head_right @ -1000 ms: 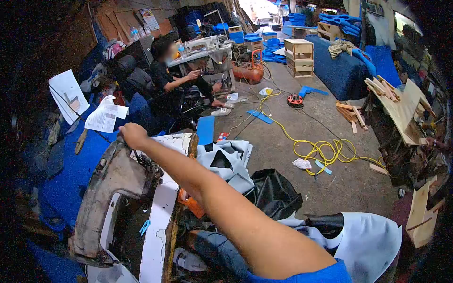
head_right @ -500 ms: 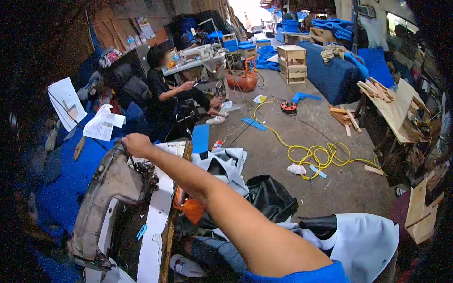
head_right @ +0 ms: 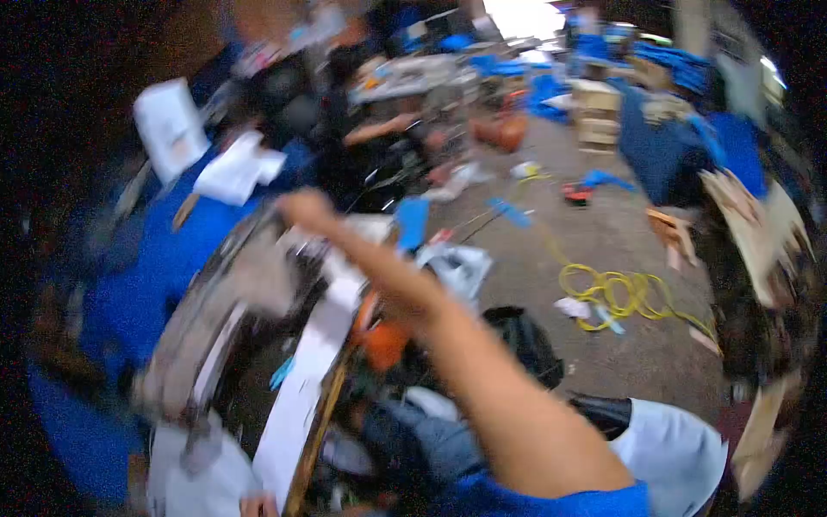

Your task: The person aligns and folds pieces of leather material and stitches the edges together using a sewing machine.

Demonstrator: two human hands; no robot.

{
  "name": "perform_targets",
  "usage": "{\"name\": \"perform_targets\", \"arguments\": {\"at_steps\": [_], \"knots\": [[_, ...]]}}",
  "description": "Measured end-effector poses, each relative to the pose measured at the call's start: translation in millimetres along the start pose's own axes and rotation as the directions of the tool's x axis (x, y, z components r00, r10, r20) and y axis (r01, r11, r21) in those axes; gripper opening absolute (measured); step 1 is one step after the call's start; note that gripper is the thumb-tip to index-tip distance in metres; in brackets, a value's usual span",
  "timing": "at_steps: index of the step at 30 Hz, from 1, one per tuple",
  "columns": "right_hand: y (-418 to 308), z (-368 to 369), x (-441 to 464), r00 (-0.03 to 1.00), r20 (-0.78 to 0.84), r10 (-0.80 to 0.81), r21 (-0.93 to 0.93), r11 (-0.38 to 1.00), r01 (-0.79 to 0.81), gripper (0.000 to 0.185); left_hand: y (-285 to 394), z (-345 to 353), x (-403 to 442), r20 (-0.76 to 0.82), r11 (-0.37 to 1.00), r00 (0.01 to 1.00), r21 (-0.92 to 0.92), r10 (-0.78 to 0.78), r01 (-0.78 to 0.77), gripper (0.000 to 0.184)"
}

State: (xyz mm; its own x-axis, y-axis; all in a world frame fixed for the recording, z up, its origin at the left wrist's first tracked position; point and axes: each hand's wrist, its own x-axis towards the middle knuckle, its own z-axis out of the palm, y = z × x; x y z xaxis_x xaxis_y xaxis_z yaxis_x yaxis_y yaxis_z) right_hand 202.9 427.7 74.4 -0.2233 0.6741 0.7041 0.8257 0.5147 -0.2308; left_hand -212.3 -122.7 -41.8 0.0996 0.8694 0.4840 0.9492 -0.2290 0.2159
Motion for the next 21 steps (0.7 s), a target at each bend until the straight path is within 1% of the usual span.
{"name": "perform_targets", "arguments": {"at_steps": [1,2,3,4,5,6,7,8,9,10,12,13,14,17,18,19,21], "knots": [[-13,-32,-2,0.999,-0.021,-0.042,-0.014,0.999,0.042,0.023,11,-15,3,0.082,0.983,0.989,0.126,0.125,-0.134,0.029],[-32,-60,-19,0.984,-0.168,-0.062,0.102,0.992,0.079,0.017,27,-10,10,-0.052,0.958,0.978,-0.217,-0.201,0.185,0.018],[-72,-90,-44,0.956,-0.286,-0.059,0.238,0.962,0.131,0.012,46,-18,13,-0.081,0.942,0.96,-0.231,-0.267,0.242,0.016],[-109,-114,-68,0.945,-0.323,-0.059,0.338,0.925,0.174,0.009,54,-26,21,-0.064,0.962,0.969,-0.151,-0.24,0.228,0.012],[-142,-123,-88,0.986,-0.151,-0.07,0.464,0.876,0.133,0.007,66,-33,30,-0.071,0.943,0.955,-0.194,-0.288,0.27,0.013],[-174,-124,-112,0.984,0.043,-0.174,0.502,0.856,0.129,0.008,68,-35,33,-0.087,0.946,0.953,-0.179,-0.29,0.272,0.013],[-197,-121,-135,0.936,0.234,-0.263,0.519,0.848,0.109,0.01,67,-36,32,-0.085,0.951,0.957,-0.167,-0.277,0.261,0.013],[-212,-99,-149,0.865,0.25,-0.436,0.506,0.82,0.267,0.012,67,-37,32,-0.088,0.943,0.953,-0.196,-0.29,0.268,0.013],[-227,-77,-164,0.769,0.261,-0.584,0.489,0.766,0.416,0.014,64,-39,29,-0.088,0.937,0.953,-0.227,-0.29,0.265,0.014],[-241,-70,-175,0.735,0.274,-0.621,0.38,0.772,0.51,0.019,64,-38,29,-0.115,0.941,0.955,-0.237,-0.273,0.24,0.014],[-257,-49,-176,0.66,0.501,-0.56,0.255,0.824,0.506,0.021,61,-36,27,-0.178,0.952,0.956,-0.242,-0.233,0.187,0.015],[-260,-38,-176,0.617,0.601,-0.509,0.18,0.838,0.516,0.022,60,-37,25,-0.18,0.952,0.955,-0.236,-0.238,0.193,0.015],[-263,-30,-177,0.622,0.526,-0.579,0.214,0.799,0.562,0.024,60,-37,24,-0.183,0.953,0.954,-0.236,-0.238,0.192,0.015],[-265,-2,-178,0.605,0.328,-0.725,0.163,0.675,0.72,0.023,58,-34,22,-0.182,0.946,0.952,-0.258,-0.248,0.197,0.014],[-267,1,-179,0.618,0.294,-0.729,0.284,0.684,0.672,0.02,57,-33,21,-0.168,0.941,0.951,-0.264,-0.259,0.209,0.014],[-279,-12,-184,0.64,0.27,-0.719,0.39,0.69,0.61,0.019,56,-32,20,-0.152,0.937,0.951,-0.27,-0.27,0.222,0.014],[-304,-39,-204,0.688,0.236,-0.686,0.586,0.665,0.463,0.017,55,-30,19,-0.191,0.943,0.948,-0.266,-0.253,0.199,0.014]]}}
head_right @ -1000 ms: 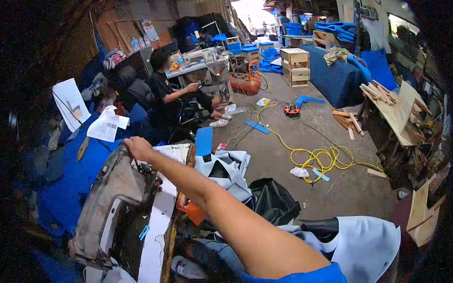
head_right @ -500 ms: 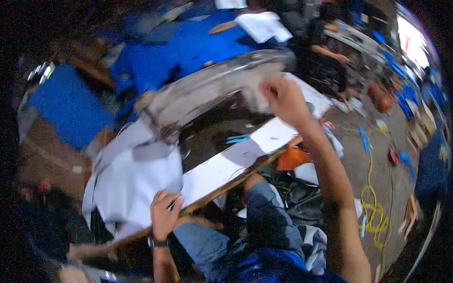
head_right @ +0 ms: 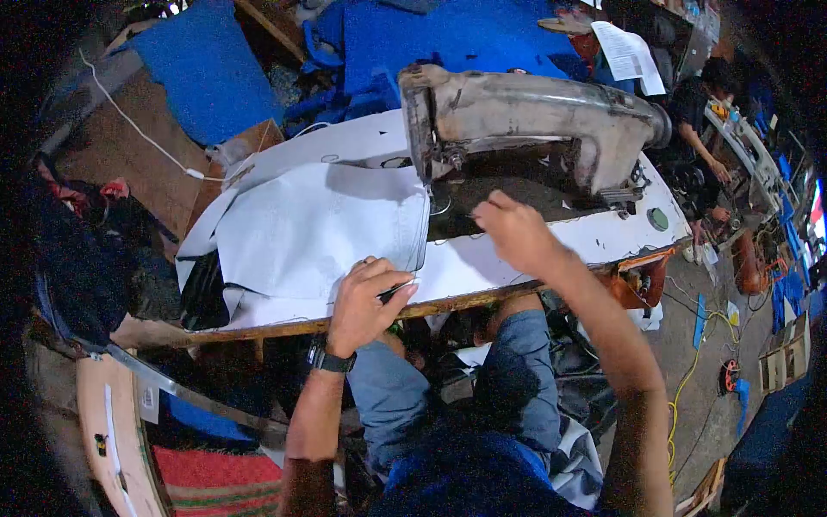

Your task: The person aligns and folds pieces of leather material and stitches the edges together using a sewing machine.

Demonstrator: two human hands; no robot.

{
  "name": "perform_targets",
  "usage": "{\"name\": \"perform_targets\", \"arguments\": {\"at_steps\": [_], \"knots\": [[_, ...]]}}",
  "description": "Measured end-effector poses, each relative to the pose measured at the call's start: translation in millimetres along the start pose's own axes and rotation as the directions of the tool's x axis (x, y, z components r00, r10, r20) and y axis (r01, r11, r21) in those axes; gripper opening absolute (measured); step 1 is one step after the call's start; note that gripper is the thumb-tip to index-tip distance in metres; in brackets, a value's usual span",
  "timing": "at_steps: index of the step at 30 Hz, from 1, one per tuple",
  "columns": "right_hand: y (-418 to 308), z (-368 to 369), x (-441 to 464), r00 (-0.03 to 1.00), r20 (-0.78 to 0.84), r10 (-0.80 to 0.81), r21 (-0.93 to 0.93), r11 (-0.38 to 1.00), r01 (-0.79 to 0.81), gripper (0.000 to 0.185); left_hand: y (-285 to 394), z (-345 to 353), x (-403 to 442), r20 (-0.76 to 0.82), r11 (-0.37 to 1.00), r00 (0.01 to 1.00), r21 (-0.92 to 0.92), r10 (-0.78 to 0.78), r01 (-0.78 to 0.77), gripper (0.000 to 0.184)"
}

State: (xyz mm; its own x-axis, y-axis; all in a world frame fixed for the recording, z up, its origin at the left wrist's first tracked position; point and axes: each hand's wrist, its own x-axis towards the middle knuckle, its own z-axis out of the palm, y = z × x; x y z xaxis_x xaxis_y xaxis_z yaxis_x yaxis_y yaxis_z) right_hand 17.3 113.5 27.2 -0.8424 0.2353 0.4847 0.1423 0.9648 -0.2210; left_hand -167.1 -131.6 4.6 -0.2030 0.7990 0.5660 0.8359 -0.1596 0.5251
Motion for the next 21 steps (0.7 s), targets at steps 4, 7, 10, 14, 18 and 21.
{"name": "perform_targets", "arguments": {"at_steps": [4,7,10,14,18,21], "knots": [[-74,-1,-6,0.982,0.177,0.065,0.071,0.994,-0.079,0.015,0,0,-1,0.006,1.0,1.0,0.003,0.001,-0.001,0.015],[-88,12,-11,0.968,0.233,0.097,0.0,0.995,-0.1,0.017,-1,0,-1,0.027,1.0,0.999,-0.02,-0.024,0.024,0.017],[-91,18,-11,0.989,0.145,-0.016,-0.04,0.999,0.022,0.017,-1,-1,-1,0.042,0.999,0.999,-0.011,-0.031,0.031,0.017],[-95,22,-8,0.988,0.13,-0.086,-0.077,0.992,0.097,0.013,-4,1,-2,0.032,1.0,0.999,-0.008,-0.017,0.017,0.016],[-94,20,-6,0.971,0.214,-0.105,-0.116,0.984,0.132,0.013,-2,1,0,0.051,1.0,0.998,0.003,-0.022,0.022,0.015],[-71,26,-15,0.974,0.211,-0.083,-0.174,0.977,0.121,0.012,2,1,-2,0.078,1.0,0.997,0.019,0.012,-0.014,0.015]]}}
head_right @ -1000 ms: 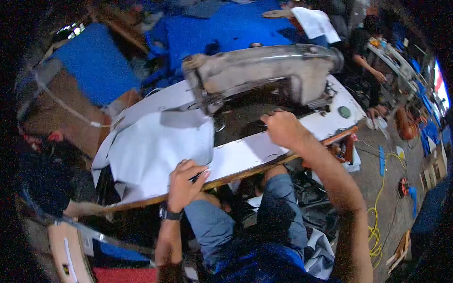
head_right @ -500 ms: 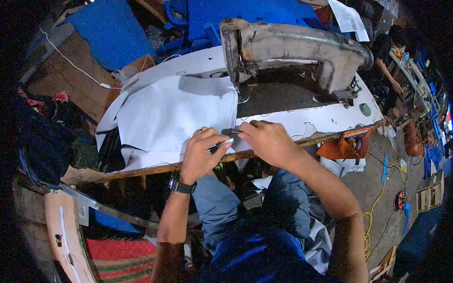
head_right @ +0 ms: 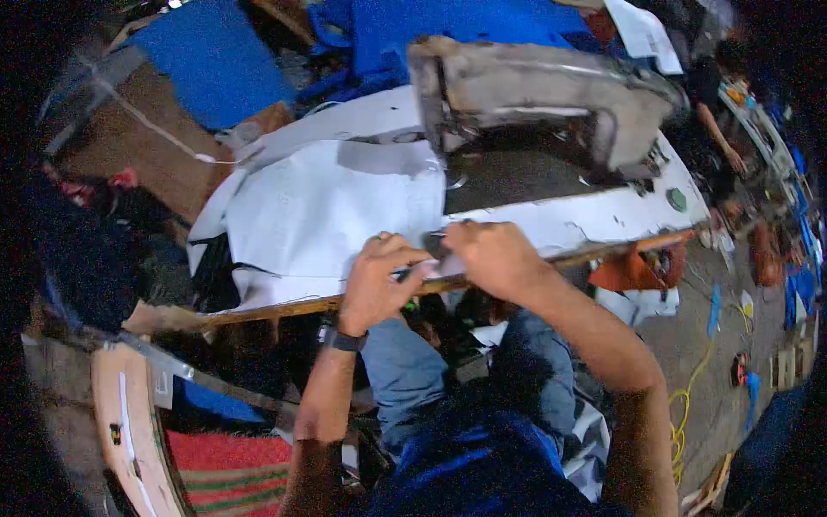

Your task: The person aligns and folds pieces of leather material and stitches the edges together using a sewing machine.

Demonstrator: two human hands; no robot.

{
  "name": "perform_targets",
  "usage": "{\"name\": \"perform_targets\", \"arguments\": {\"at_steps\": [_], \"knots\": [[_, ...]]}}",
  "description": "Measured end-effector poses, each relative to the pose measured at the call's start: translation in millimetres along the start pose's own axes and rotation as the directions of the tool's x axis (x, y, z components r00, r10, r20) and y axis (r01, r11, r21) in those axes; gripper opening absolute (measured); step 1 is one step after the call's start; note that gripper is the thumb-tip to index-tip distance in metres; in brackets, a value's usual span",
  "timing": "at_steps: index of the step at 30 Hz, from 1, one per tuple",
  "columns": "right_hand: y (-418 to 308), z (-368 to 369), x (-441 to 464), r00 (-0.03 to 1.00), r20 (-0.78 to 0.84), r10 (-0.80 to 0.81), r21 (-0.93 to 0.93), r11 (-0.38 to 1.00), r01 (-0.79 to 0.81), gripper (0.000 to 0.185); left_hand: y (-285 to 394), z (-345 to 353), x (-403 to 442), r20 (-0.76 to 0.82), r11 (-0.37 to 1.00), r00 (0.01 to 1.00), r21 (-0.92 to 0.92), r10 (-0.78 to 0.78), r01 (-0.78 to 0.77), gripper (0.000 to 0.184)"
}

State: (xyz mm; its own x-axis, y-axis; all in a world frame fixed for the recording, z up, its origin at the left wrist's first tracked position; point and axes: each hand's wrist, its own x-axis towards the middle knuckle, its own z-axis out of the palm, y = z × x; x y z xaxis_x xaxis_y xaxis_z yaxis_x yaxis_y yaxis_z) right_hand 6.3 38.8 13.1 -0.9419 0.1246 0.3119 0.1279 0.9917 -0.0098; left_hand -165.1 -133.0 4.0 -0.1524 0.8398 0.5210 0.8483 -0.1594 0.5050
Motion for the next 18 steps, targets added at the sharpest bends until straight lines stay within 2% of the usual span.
{"name": "perform_targets", "arguments": {"at_steps": [1,2,3,4,5,6,7,9,11,13,14,15,17,18], "knots": [[13,5,-1,1.0,-0.028,-0.007,-0.014,1.0,0.007,0.012,-1,-1,0,-0.001,1.0,1.0,0.026,0.017,-0.017,0.015],[21,3,-2,0.982,-0.044,0.182,0.004,0.983,-0.182,0.012,1,-1,1,-0.102,0.985,0.987,0.133,0.123,-0.109,0.014],[49,18,-6,0.975,-0.086,0.206,-0.022,0.978,-0.209,0.014,-2,-3,2,-0.187,0.946,0.952,0.264,0.241,-0.188,0.014],[54,4,-6,0.94,-0.06,0.334,0.001,0.942,-0.335,0.015,-8,-12,-3,-0.237,0.968,0.966,0.247,0.107,-0.046,0.016],[81,15,-12,0.92,-0.095,0.38,-0.001,0.924,-0.382,0.01,-13,-18,-11,-0.282,0.974,0.959,0.206,-0.031,0.092,0.018],[77,-3,-16,0.917,-0.153,0.37,-0.081,0.92,-0.384,0.023,-13,-23,-21,-0.318,0.965,0.933,0.142,-0.168,0.222,0.021],[70,-16,-21,0.921,-0.23,0.315,-0.082,0.936,-0.341,0.05,-7,-33,-33,-0.282,0.95,0.926,0.111,-0.251,0.291,0.022],[39,-35,-23,0.914,-0.287,0.286,-0.014,0.953,-0.303,0.073,18,-49,-59,-0.178,0.907,0.896,0.039,-0.407,0.42,0.025],[-7,-33,-17,0.951,-0.252,0.181,0.327,0.94,-0.092,0.084,56,-49,-79,0.001,0.895,0.897,-0.075,-0.441,0.44,0.026],[-41,-25,-14,0.998,-0.01,-0.065,0.299,0.952,0.065,0.08,87,-48,-89,0.075,0.935,0.946,-0.146,-0.315,0.323,0.026],[-48,-9,-13,0.979,-0.054,-0.195,0.284,0.937,0.203,0.074,98,-49,-93,0.127,0.934,0.948,-0.175,-0.293,0.313,0.026],[-53,3,-11,0.939,-0.099,-0.33,0.26,0.902,0.345,0.068,93,-49,-100,0.143,0.959,0.976,-0.211,-0.162,0.189,0.027],[-70,0,-28,0.956,-0.173,-0.239,0.472,0.831,0.293,0.053,98,-89,-85,0.056,0.997,0.998,-0.071,-0.011,0.015,0.035],[-74,-2,-37,0.945,-0.202,-0.257,0.619,0.714,0.326,0.049,93,-107,-88,-0.115,0.984,0.993,0.176,-0.008,0.028,0.043]]}}
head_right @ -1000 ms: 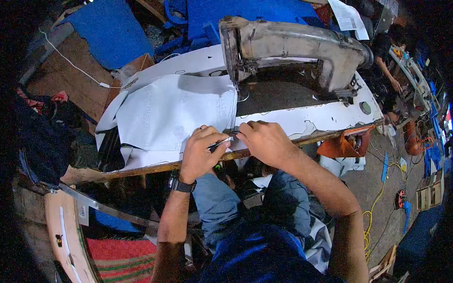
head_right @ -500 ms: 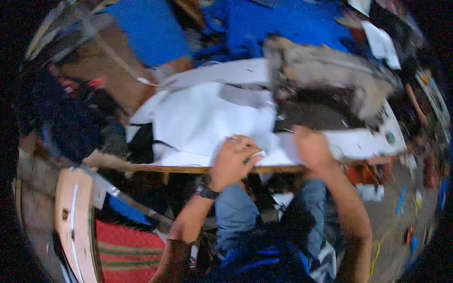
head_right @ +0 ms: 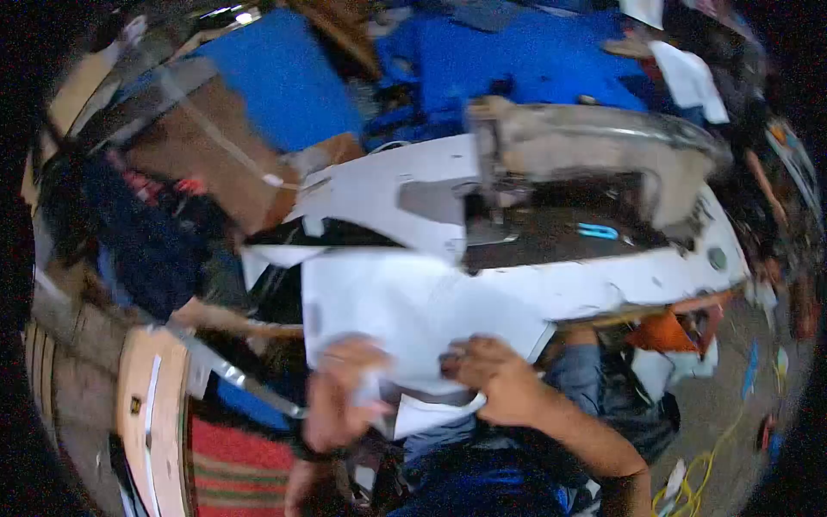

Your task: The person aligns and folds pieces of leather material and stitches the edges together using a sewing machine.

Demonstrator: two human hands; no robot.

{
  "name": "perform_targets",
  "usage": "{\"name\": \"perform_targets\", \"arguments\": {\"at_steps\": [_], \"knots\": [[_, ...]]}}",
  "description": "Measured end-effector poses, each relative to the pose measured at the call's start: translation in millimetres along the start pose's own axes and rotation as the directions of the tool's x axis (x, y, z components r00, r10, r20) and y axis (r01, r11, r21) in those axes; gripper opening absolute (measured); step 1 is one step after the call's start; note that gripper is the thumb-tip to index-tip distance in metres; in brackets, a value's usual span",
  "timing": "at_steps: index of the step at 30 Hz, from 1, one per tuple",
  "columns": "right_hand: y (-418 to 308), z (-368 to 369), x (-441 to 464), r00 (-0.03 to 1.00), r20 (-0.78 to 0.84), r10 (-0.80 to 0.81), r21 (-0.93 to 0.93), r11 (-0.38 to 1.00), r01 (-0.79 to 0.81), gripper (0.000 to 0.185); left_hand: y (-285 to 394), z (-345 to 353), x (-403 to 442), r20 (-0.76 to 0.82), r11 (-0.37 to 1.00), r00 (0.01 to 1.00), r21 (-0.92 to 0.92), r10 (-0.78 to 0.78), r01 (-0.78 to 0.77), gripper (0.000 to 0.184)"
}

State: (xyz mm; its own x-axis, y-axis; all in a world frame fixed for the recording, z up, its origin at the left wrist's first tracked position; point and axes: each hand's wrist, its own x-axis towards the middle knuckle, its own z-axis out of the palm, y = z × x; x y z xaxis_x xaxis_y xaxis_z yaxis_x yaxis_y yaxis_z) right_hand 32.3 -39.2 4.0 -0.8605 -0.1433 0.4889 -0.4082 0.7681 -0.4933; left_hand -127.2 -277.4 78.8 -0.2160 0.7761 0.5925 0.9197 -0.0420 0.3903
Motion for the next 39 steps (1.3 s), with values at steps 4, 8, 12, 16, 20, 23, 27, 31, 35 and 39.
{"name": "perform_targets", "arguments": {"at_steps": [4,8,12,16,20,23,27,31,35,39], "knots": [[-38,-11,-93,0.959,0.202,0.197,0.548,0.789,-0.277,0.034,-107,-56,-11,-0.16,0.831,0.909,0.368,-0.385,0.417,0.078],[-62,-22,-184,0.793,-0.004,0.61,0.417,0.721,-0.553,0.036,-159,-19,13,-0.307,0.895,0.915,0.279,-0.262,0.349,0.086],[-80,-49,-252,0.538,-0.065,0.841,0.573,0.473,-0.67,0.036,-77,56,20,-0.197,0.983,0.966,0.044,-0.169,0.181,0.078],[-64,-8,-262,0.41,-0.114,0.905,0.636,0.384,-0.669,0.034,-11,112,-3,0.1,0.968,0.99,-0.219,-0.1,0.12,0.071],[-56,37,-215,0.593,-0.112,0.797,0.696,0.489,-0.526,0.039,32,142,-35,0.393,0.9,0.919,-0.407,0.022,0.153,0.065],[-60,47,-204,0.65,0.214,0.729,0.646,0.393,-0.654,0.039,39,150,-60,0.543,0.835,0.83,-0.511,0.129,0.205,0.06],[-78,28,-247,0.741,0.234,0.63,0.904,0.14,-0.405,0.039,54,189,-54,0.633,0.738,0.718,-0.625,0.289,0.255,0.055],[-111,38,-298,0.514,-0.066,0.855,0.997,0.08,-0.006,0.041,126,244,-5,0.483,0.684,0.644,-0.724,0.593,-0.086,0.058],[-144,10,-312,0.252,-0.186,0.95,0.983,0.178,0.053,0.043,213,263,40,0.427,0.6,0.503,-0.76,0.752,-0.251,0.065],[-180,-24,-328,0.018,-0.316,0.949,0.949,0.316,-0.012,0.046,269,273,75,0.231,0.441,0.422,-0.74,0.876,-0.509,0.043]]}}
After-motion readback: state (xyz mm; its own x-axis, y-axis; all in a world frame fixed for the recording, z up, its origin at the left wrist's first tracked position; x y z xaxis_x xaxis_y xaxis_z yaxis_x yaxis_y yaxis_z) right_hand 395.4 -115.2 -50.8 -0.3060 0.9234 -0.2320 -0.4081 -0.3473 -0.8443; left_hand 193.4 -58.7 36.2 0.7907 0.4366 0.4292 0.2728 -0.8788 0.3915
